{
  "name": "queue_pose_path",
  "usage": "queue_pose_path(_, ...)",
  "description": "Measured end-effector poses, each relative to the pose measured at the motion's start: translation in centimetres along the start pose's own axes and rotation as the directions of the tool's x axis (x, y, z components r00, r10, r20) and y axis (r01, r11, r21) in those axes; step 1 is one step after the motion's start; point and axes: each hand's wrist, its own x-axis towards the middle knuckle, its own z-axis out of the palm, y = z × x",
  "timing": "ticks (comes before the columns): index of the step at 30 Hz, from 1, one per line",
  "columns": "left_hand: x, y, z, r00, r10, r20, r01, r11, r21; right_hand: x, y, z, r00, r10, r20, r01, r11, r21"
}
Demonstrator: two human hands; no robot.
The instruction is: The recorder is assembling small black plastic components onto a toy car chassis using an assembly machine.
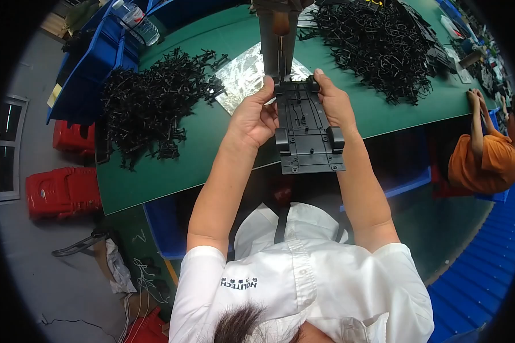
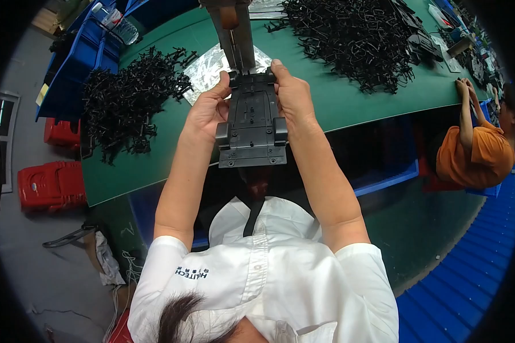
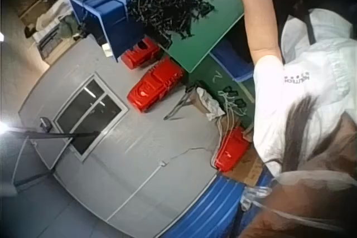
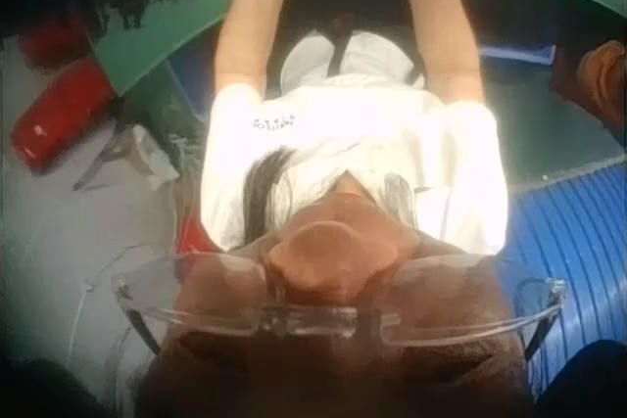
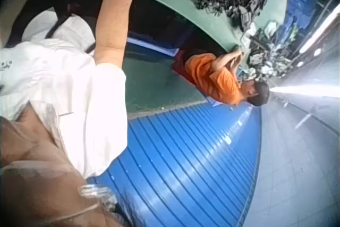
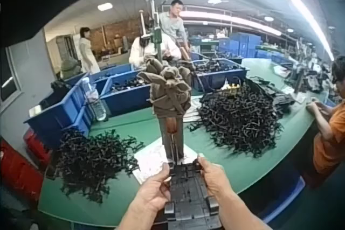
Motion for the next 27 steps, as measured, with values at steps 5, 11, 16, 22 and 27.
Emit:
queue_pose_path(5, -0.2, 0.1, 0.3, 1.000, 0.006, -0.017, -0.006, 1.000, 0.001, 0.0, 0.0, 0.0, 1.000, 0.008, 0.011, -0.008, 1.000, 0.025)
queue_pose_path(11, 0.1, 0.0, -0.1, 1.000, 0.003, -0.002, -0.003, 1.000, -0.008, 0.7, 0.4, -0.2, 1.000, 0.000, 0.021, -0.002, 0.998, 0.067)
queue_pose_path(16, 0.1, 0.2, 0.0, 1.000, 0.002, 0.008, -0.002, 1.000, 0.007, 0.0, -0.1, 0.3, 1.000, 0.003, 0.013, -0.004, 0.998, 0.060)
queue_pose_path(22, 0.1, 0.3, 0.0, 1.000, -0.003, 0.008, 0.003, 1.000, 0.001, -0.8, -0.5, 0.8, 1.000, 0.002, -0.002, -0.002, 0.998, 0.056)
queue_pose_path(27, 0.3, 0.3, -0.1, 1.000, -0.004, 0.027, 0.004, 1.000, 0.007, -0.6, -0.4, 0.8, 1.000, 0.003, -0.016, -0.002, 0.998, 0.059)
